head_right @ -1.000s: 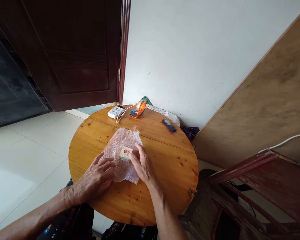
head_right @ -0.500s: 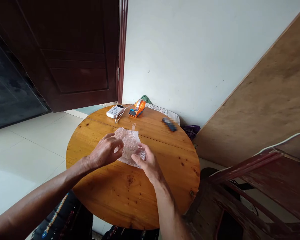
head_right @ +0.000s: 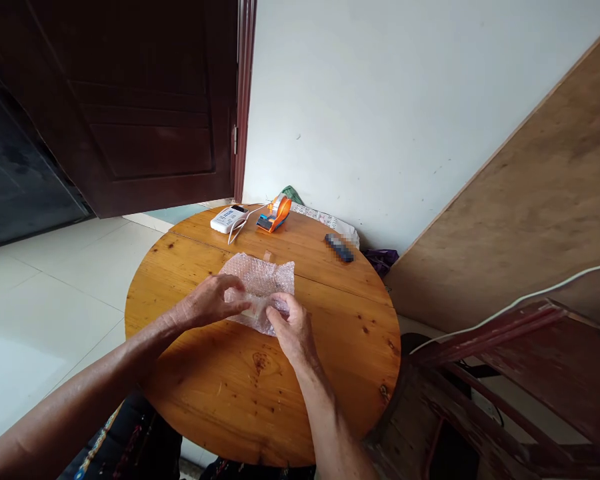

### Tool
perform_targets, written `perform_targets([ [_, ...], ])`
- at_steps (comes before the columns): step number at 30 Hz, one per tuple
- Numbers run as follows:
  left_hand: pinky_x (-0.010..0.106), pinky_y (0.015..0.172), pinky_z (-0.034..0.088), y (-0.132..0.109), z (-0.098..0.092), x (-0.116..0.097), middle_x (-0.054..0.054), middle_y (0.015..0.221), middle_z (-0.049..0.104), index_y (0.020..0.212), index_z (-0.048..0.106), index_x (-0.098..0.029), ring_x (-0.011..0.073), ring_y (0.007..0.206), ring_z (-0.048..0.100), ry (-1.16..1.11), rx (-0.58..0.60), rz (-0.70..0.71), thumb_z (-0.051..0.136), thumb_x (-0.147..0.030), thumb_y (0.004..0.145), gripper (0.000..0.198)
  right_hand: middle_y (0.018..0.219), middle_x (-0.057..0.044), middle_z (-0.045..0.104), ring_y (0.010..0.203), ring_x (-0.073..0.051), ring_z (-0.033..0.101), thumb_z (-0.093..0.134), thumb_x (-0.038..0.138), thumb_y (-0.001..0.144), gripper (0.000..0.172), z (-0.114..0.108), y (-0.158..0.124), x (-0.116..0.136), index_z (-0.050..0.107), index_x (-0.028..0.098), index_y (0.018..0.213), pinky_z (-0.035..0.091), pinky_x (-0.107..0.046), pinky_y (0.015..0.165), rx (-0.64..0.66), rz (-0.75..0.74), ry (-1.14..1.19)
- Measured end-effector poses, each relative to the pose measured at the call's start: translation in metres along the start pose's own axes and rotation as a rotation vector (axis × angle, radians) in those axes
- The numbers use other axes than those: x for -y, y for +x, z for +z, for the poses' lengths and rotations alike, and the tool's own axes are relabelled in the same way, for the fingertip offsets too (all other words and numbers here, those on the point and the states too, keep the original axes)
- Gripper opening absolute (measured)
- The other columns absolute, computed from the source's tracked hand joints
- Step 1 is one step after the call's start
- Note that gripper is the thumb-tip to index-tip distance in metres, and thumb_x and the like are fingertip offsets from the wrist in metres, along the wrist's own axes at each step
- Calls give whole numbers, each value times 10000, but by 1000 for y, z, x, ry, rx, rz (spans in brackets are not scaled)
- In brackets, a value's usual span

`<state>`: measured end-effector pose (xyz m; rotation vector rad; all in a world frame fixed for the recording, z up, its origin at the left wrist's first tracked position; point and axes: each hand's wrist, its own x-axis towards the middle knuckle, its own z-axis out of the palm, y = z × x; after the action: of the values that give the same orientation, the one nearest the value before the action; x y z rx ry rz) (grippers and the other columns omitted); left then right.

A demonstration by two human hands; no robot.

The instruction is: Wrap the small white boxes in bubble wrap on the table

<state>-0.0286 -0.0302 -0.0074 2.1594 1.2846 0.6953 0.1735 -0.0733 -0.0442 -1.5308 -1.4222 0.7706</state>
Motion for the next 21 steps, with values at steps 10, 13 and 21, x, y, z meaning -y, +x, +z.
perform_targets([
  [10, 211, 592, 369, 9, 23, 5, -27, 642, 567, 700, 649, -141, 108, 632, 484, -372, 36, -47, 659, -284, 735, 148, 793, -40, 707, 697, -188, 626, 646, 414, 750, 249, -10, -3, 4, 675, 189, 853, 489, -295, 644, -33, 34, 63],
  [13, 206, 583, 363, 11, 26, 5, -36, 617, 549, 699, 641, -137, 100, 611, 468, -397, 49, -44, 660, -261, 726, 129, 734, -27, 689, 643, -175, 608, 640, 403, 741, 243, -14, -4, 5, 675, 185, 841, 468, -282, 587, -27, 57, 28],
  [21, 207, 565, 352, 11, 25, 0, -40, 612, 533, 659, 603, -141, 98, 601, 457, -374, 43, -70, 615, -209, 729, 98, 780, -37, 712, 701, -217, 649, 582, 352, 771, 230, -16, -3, -2, 679, 216, 929, 499, -332, 637, -41, -37, -292],
])
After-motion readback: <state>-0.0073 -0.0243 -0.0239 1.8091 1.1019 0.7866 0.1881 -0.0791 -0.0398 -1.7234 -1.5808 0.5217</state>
